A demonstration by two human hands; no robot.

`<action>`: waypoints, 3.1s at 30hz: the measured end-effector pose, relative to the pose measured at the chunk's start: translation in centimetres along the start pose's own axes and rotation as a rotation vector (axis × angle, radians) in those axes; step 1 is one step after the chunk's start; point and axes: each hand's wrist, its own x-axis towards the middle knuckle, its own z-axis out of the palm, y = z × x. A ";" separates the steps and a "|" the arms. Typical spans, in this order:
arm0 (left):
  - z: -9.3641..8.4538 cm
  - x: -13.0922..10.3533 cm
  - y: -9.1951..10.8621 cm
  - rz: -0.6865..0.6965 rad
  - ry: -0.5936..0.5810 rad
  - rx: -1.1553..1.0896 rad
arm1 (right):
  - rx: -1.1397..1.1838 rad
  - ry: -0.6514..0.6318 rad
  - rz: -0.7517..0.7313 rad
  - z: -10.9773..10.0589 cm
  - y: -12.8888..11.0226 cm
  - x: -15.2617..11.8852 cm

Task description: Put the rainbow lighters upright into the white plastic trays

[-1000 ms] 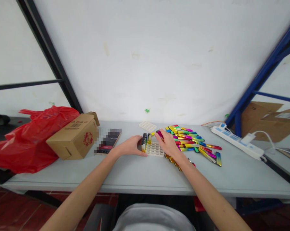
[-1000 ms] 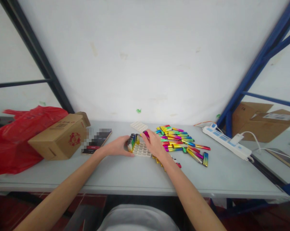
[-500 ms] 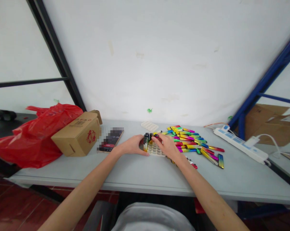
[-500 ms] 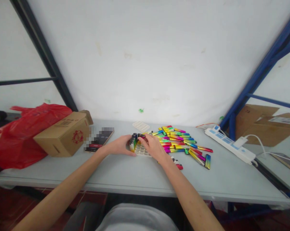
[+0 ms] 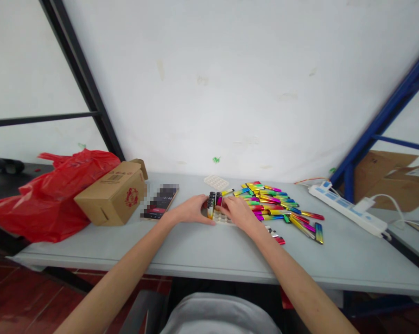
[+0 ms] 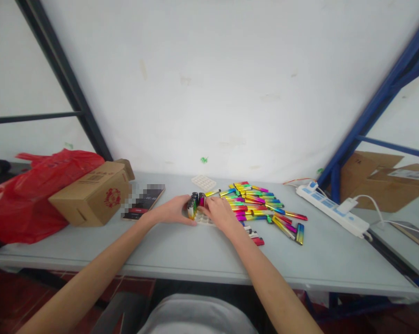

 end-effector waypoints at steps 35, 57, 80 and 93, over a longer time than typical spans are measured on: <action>0.1 0.0 -0.1 -0.006 -0.016 0.000 | 1.085 0.411 0.449 -0.3 5.2 1.4; 0.0 0.0 -0.1 0.018 -0.005 -0.003 | 0.699 0.288 0.367 -0.5 1.5 0.7; 0.0 0.0 -0.2 0.009 -0.018 -0.002 | 0.516 0.318 0.320 -0.8 0.8 0.4; 0.0 -0.1 -0.2 0.011 0.007 -0.007 | 0.295 0.240 -0.003 -1.8 0.7 -0.2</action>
